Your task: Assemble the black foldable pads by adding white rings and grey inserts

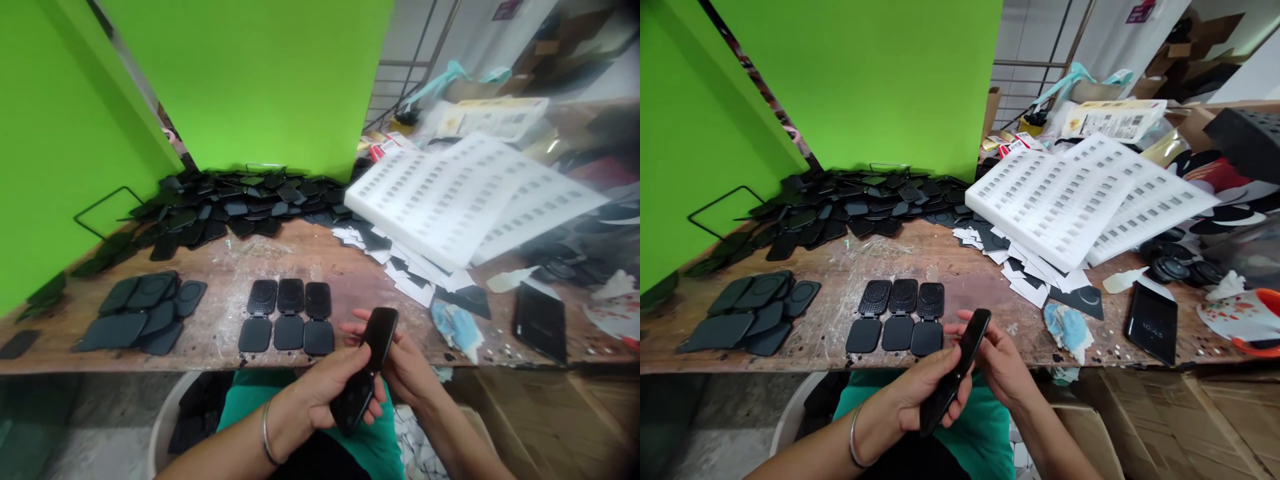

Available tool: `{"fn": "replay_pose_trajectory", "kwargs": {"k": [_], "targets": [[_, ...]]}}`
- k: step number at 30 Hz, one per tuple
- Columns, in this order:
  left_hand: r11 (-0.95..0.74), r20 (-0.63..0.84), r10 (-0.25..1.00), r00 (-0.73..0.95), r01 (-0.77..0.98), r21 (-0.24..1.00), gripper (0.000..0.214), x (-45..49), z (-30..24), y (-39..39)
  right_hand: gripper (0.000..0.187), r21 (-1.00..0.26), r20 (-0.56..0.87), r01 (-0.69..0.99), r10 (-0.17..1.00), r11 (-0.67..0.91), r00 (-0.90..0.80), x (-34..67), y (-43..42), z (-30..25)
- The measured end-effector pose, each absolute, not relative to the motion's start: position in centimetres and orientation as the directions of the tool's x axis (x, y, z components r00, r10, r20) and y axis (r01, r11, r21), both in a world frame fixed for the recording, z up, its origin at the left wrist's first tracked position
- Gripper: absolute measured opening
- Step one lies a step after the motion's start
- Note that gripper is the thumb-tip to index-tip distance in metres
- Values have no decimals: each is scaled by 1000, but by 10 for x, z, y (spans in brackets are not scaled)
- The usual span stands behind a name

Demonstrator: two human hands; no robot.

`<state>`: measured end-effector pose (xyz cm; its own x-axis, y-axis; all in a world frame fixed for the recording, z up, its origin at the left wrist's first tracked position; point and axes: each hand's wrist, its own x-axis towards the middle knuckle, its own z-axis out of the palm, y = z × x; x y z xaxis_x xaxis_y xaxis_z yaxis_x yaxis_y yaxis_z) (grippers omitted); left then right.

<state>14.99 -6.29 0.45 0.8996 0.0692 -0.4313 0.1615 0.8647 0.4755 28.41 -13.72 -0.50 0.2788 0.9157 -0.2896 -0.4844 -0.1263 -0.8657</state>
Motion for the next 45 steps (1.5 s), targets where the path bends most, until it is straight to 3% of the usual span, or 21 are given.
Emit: {"fn": "replay_pose_trajectory", "kwargs": {"k": [2,4,5,7,8,10,13,17,26,38,42,45], "targets": [[853,-403,27,915,189,487,64,146,5,-60,32,-798,-309,-596,910,-90,276,280,-124,2],[758,-422,66,904,230,610,66,137,8,-50,30,-809,-328,-582,883,-80,335,293,-112,6],[637,-444,159,882,252,729,61,132,10,-43,31,-835,-340,-542,865,-96,370,303,-106,6],[178,-363,478,800,316,932,43,121,11,-30,36,-893,-365,-410,832,-186,418,324,-94,3],[-107,-226,607,762,361,926,33,116,10,-24,38,-915,-374,-317,821,-250,431,333,-89,0],[-546,77,666,742,414,729,23,108,4,-16,39,-923,-365,-62,816,-379,447,345,-79,-9],[-791,260,559,787,413,452,23,104,-12,-11,35,-844,-321,255,827,-471,462,345,-67,-22],[-840,197,515,834,445,309,48,103,-32,-10,37,-777,-214,421,825,-469,524,331,-58,-31],[-801,109,543,833,475,364,49,102,-30,-9,29,-551,111,754,864,-358,491,316,-66,-47],[-752,91,563,822,463,470,57,100,-24,-11,25,-359,113,863,902,-355,417,320,-57,-34],[-733,128,575,808,439,520,64,91,-23,-8,18,-395,281,906,920,-149,274,319,-18,-17],[-705,166,611,774,436,559,59,82,-21,-4,21,-338,340,940,937,42,80,305,34,-14]]}}
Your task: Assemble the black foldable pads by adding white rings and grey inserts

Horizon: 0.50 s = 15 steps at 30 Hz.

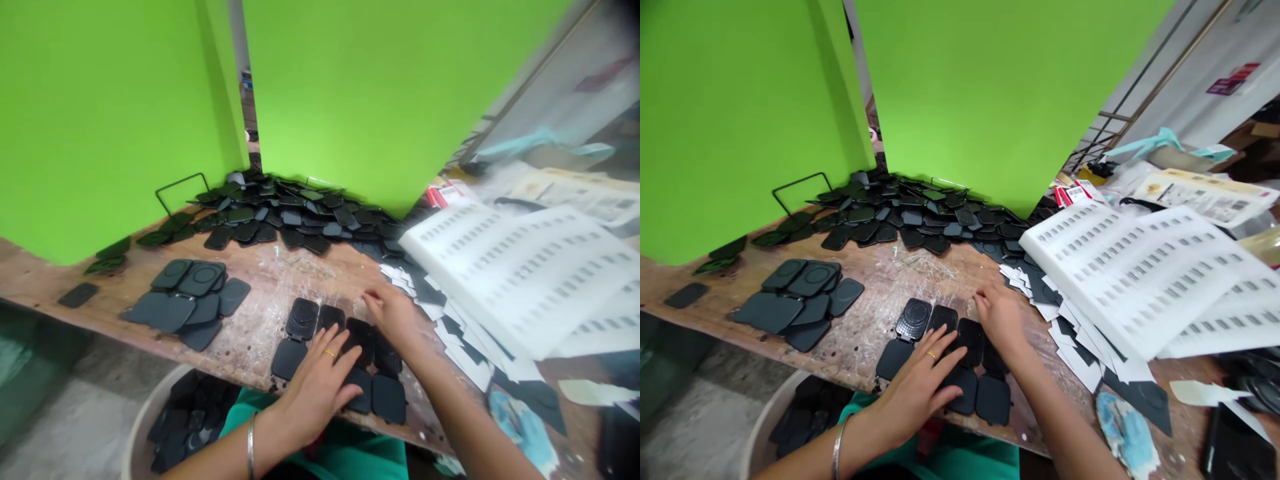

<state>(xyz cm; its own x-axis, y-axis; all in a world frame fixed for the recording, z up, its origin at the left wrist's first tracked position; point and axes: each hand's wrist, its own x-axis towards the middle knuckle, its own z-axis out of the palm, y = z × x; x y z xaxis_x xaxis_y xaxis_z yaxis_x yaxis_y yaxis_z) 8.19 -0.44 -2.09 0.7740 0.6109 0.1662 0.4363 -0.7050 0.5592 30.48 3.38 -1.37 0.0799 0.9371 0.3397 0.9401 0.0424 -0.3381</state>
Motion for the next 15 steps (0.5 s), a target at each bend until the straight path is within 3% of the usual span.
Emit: {"fn": "replay_pose_trajectory", "kwargs": {"k": [8,15], "targets": [[-630,219,696,683,436,642,39,53,-20,6,31,-246,284,946,949,210,-137,260,163,-28],[-577,253,748,614,412,705,33,39,-27,14,26,-361,261,907,957,216,-125,266,169,-24]]}}
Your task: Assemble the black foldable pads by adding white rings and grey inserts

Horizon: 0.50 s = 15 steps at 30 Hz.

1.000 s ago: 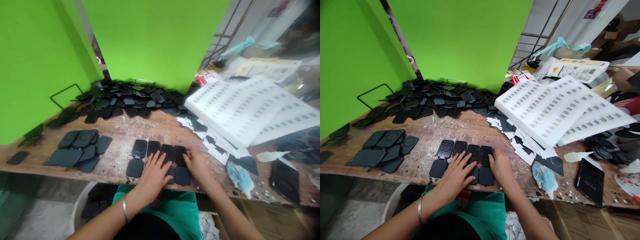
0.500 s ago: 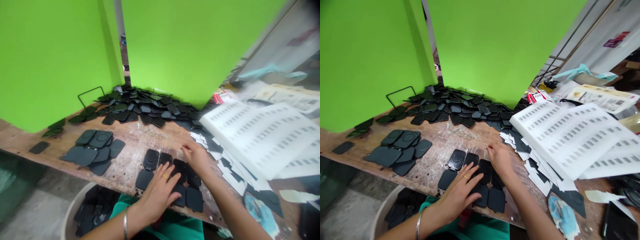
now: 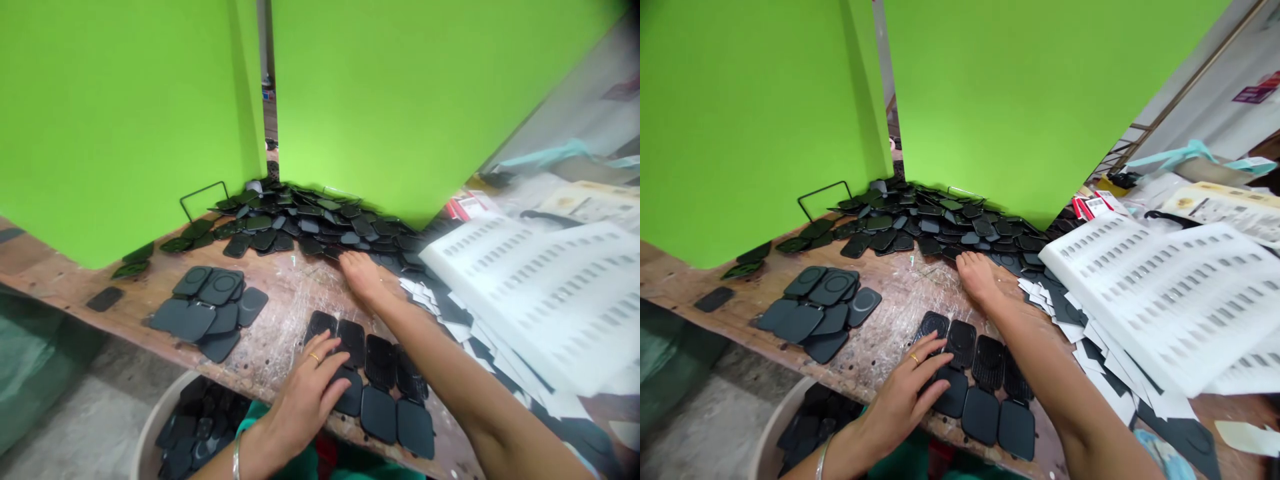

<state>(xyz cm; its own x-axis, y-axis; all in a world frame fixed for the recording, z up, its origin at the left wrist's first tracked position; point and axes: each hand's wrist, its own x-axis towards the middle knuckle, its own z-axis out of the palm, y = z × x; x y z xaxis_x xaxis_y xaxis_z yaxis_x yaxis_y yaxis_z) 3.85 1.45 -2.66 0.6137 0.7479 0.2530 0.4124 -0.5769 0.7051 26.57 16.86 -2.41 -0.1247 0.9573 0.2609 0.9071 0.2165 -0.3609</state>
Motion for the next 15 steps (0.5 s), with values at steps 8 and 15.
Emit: {"fn": "replay_pose_trajectory", "kwargs": {"k": [8,15], "targets": [[-471,237,815,529,368,802,35,40,-21,28,35,-705,320,709,894,4,314,315,87,5],[-19,-2,918,396,48,999,56,59,3,35,36,-926,44,364,930,-99,365,336,7,29]]}}
